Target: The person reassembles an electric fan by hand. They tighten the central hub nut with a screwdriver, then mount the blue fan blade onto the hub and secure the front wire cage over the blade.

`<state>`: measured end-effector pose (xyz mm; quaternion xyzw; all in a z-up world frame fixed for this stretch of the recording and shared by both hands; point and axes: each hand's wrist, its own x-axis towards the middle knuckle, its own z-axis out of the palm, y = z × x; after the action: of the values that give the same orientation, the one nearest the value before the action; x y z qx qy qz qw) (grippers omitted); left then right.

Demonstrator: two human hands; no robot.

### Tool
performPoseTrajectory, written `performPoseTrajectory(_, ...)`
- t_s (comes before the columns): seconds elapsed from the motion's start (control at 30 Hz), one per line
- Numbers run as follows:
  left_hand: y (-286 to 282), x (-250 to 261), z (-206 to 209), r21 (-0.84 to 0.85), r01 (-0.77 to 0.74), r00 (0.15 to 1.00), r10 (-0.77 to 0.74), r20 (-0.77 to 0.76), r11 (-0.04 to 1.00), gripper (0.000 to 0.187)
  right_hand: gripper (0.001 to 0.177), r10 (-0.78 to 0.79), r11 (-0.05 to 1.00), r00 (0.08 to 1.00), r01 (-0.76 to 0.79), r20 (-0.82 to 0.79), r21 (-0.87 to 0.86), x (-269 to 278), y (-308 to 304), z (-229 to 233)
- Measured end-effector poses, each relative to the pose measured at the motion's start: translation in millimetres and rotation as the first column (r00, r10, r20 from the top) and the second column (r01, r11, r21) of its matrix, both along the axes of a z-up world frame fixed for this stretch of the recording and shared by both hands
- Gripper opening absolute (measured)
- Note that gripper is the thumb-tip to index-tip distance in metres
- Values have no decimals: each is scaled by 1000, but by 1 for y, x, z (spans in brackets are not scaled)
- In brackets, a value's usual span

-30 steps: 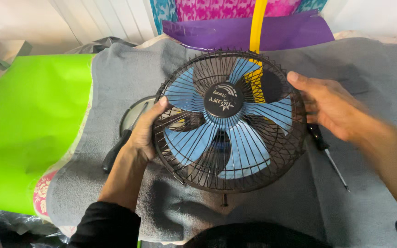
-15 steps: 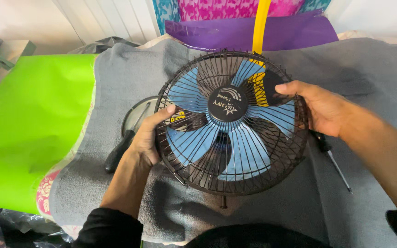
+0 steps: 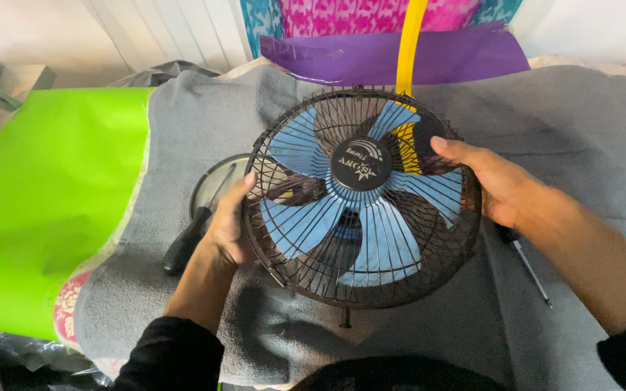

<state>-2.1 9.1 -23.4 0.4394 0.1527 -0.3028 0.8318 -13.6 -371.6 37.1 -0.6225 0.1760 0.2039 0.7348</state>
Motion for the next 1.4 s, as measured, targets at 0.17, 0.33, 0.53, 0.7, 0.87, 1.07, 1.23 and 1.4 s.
performPoseTrajectory(0.17,6,-11,-48,-288,56,997,-36,75,956,93,52,43,999,999,-43,18,-6,1,-1,-1)
performPoseTrajectory(0.33,2,-17,-67,-405,41,999,-23,49,913,96,57,41,998,999,-42,11,50,1,1,-2)
performPoseTrajectory(0.53,3,-23,-57,-393,51,994,-9,107,918,93,60,62,997,996,-65,65,44,-6,11,1)
performPoseTrajectory(0.7,4,-26,-46,-338,5,994,31,100,941,91,61,73,997,990,-73,119,-9,-9,15,5)
performPoseTrajectory(0.87,8,-23,-25,-309,0,983,57,175,951,91,58,59,998,989,-61,134,15,-10,13,11)
performPoseTrajectory(1.07,13,-11,9,-228,40,950,34,311,973,93,55,42,981,938,-105,344,165,-10,-1,17)
performPoseTrajectory(1.23,4,10,35,-306,219,920,-92,381,927,90,64,120,980,831,-187,543,70,-17,-23,48)
performPoseTrajectory(1.4,-40,31,53,-369,317,874,-118,472,874,87,75,175,980,726,-193,665,-47,-25,-56,83)
